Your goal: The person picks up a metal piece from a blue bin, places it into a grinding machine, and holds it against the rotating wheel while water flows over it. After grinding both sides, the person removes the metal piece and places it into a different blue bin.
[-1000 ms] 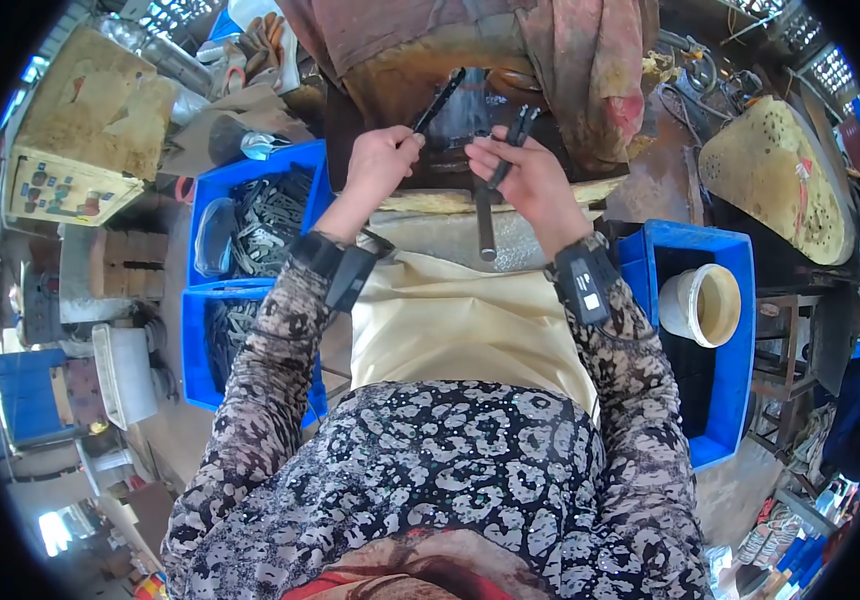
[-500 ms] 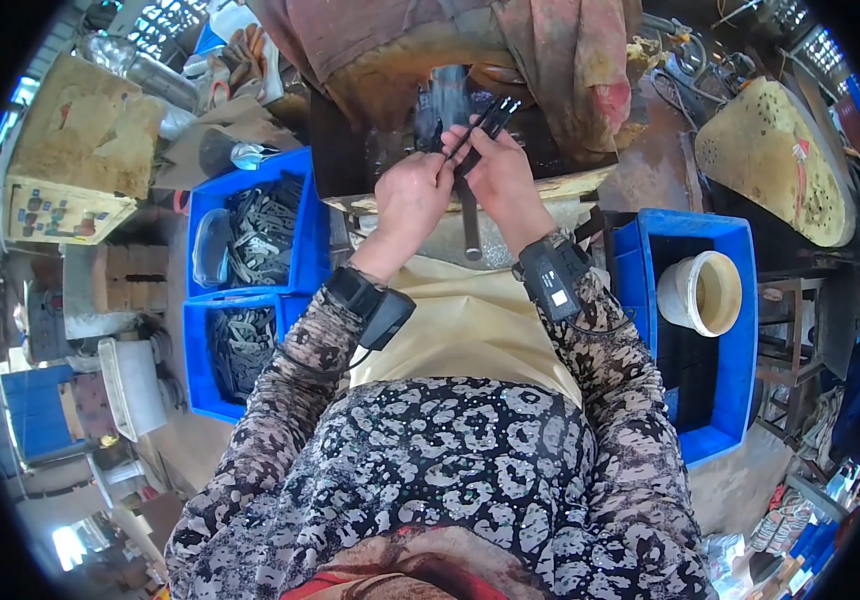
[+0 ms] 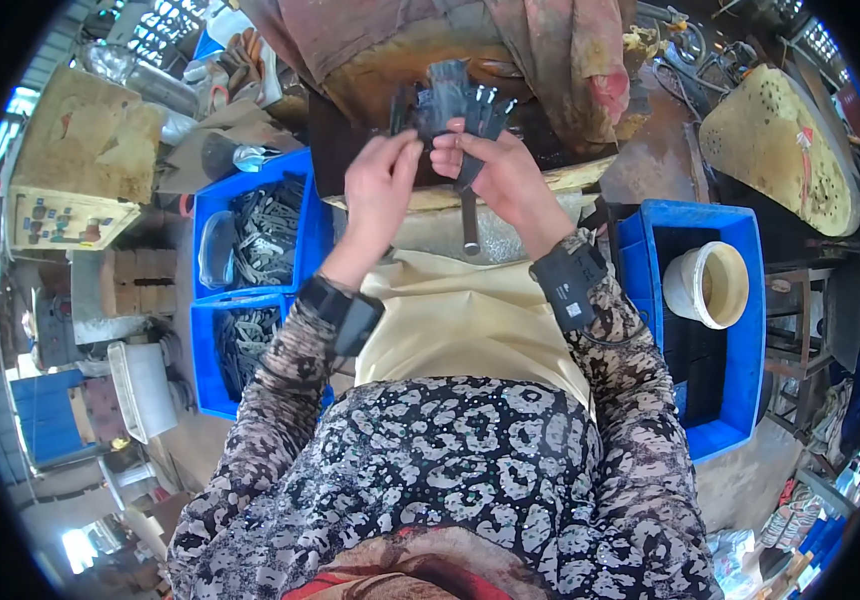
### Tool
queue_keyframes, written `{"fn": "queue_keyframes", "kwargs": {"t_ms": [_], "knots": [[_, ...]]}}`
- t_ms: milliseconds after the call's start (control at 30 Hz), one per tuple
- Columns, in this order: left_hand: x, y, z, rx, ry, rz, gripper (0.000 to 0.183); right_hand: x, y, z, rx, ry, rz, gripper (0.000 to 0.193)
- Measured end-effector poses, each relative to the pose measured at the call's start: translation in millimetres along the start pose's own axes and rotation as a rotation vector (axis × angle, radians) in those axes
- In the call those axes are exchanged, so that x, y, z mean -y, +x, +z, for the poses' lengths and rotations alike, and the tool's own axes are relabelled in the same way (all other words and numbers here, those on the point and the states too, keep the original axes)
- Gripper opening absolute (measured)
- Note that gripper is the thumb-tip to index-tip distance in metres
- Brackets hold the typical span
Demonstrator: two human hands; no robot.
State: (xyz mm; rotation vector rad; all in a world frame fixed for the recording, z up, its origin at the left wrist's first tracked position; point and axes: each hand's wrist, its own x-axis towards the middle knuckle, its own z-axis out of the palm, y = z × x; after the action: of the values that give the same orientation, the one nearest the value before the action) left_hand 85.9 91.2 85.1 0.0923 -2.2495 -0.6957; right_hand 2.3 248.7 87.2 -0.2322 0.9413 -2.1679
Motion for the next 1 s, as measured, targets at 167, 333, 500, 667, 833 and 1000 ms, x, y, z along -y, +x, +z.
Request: {"fn": "queue_keyframes", "kwargs": {"t_ms": [167, 333, 500, 667, 833, 1000], "knots": [[-9.6, 39.7, -4.6, 0.407, -0.937, -0.711, 0.018, 2.9, -13.4, 19.7, 0.137, -0.098, 0.131, 0.031], [-3.0, 38.9, -14.0, 0.572, -1.417, -0.799, 0.01, 15.5, -23.7, 37.5, 0.329, -0.008, 0.246, 0.036], [-3.5, 38.1, -6.9, 0.613, -1.44, -0.742, 0.011, 14.5, -23.1, 23.3, 0.333, -0.129, 0.226, 0.035], [13.6, 41.0, -3.7, 0.554, -1.204, -0.676, 0.032, 13.1, -9.1, 20.6, -0.206, -0.372, 0.016, 0.025], [52.0, 56.2, 6.7, 0.494, -0.898, -0.639, 0.063, 21.5, 27.3, -56.5, -0.409, -1.356, -0.646, 0.033], [107.2, 43.8, 44.0, 0.501, -0.509, -0.541, 0.045, 10.1, 31.5, -68.2, -0.545, -1.837, -0.565, 0.028]]}}
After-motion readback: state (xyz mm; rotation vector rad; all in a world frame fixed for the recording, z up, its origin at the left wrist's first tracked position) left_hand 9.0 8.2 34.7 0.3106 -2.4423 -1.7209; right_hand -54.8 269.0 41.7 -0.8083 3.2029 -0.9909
